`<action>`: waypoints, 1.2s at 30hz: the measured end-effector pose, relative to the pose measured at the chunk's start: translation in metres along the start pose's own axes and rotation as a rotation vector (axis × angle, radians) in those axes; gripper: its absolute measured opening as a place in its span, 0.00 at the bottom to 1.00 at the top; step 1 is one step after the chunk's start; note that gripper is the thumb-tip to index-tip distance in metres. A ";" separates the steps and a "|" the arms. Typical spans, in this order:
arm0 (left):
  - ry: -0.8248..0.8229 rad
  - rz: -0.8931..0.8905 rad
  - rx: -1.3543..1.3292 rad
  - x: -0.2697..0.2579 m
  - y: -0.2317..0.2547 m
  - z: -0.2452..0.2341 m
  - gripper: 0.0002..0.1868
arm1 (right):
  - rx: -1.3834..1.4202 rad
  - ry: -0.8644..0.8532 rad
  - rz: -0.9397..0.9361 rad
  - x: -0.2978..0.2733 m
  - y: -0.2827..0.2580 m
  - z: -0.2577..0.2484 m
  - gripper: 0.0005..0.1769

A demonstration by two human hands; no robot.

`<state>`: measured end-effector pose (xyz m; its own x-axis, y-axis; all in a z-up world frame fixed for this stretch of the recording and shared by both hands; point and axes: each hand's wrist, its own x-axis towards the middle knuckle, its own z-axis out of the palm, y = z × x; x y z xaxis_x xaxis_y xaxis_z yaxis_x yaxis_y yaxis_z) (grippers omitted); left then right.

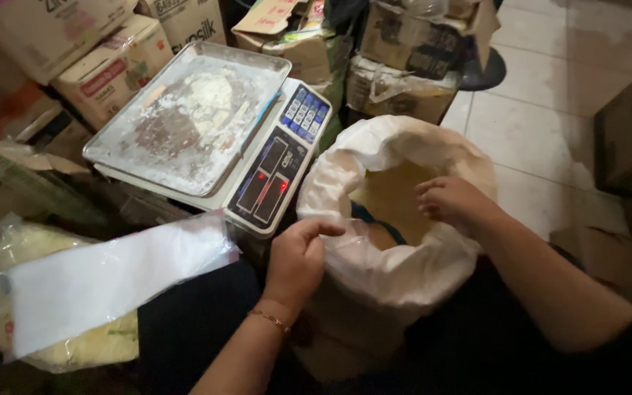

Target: The person scoops a white powder from a large sack into small plastic bags using a blue scoop, weighs each bag on a digital scale, and adjusts the contents to reach a target weight. The person then seals the bags and places them aside.

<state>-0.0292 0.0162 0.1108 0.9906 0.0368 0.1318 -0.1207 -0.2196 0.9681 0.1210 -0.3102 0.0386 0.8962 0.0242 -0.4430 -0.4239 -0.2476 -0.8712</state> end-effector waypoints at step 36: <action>0.021 -0.155 -0.229 0.016 -0.035 0.024 0.17 | -0.954 0.276 -0.260 0.103 0.100 0.049 0.26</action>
<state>-0.0077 0.0009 0.0734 0.9971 0.0734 -0.0195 0.0184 0.0162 0.9997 0.1647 -0.2849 -0.1040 0.9955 -0.0069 -0.0949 -0.0397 -0.9362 -0.3493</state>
